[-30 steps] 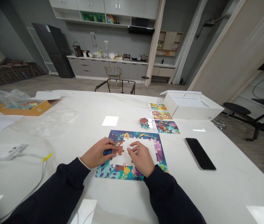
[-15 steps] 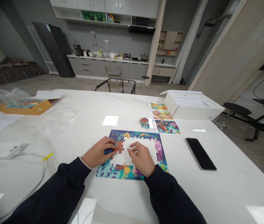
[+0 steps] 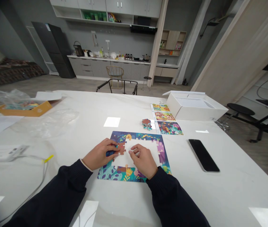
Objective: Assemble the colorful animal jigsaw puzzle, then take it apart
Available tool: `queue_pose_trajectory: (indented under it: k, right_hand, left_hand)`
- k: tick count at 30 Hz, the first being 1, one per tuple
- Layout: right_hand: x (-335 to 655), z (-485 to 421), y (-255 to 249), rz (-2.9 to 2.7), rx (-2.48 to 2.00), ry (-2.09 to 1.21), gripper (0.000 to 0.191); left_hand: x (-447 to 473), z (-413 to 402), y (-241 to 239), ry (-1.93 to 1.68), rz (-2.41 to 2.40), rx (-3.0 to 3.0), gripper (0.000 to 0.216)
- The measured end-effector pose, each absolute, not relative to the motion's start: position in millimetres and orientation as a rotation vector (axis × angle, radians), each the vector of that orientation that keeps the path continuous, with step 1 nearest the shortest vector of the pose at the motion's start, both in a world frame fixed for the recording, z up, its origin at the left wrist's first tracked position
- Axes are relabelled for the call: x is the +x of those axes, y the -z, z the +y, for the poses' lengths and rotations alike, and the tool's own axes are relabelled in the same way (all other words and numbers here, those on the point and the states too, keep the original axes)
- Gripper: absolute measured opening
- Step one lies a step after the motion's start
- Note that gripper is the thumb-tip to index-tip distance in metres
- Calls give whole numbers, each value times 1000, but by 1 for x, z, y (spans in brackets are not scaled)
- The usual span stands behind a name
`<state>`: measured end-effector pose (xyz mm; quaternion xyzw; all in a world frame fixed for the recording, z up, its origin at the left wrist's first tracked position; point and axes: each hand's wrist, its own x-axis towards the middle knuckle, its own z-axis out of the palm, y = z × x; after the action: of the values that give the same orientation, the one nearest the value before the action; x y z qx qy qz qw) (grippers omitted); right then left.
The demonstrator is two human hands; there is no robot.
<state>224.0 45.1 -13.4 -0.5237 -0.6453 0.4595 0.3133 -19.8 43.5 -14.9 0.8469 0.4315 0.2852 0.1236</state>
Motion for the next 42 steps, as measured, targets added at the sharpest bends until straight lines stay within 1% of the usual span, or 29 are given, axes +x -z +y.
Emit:
queue_pose_trajectory:
  k: [11, 24, 35, 37, 40, 42]
  right_hand:
    - [223, 45, 13, -1759, -1397, -1147, 21]
    - [225, 45, 15, -1785, -1378, -1117, 22]
    - [224, 45, 16, -1807, -1382, -1103, 22]
    - [224, 45, 15, -1806, -1382, -1111, 22]
    - [223, 45, 15, -1803, -1379, -1110, 22]
    - [223, 45, 15, -1805, -1378, -1106, 22]
  left_hand:
    - [-20, 43, 8, -704, 1286, 2504, 10]
    - [-18, 42, 10, -749, 1282, 2512, 11]
    - [-19, 43, 8, -705, 1256, 2492, 12]
    - [-20, 43, 10, -720, 1278, 2457, 21]
    - [-20, 42, 12, -774, 1331, 2360, 45]
    - [-19, 41, 14, -813, 1372, 2299, 53]
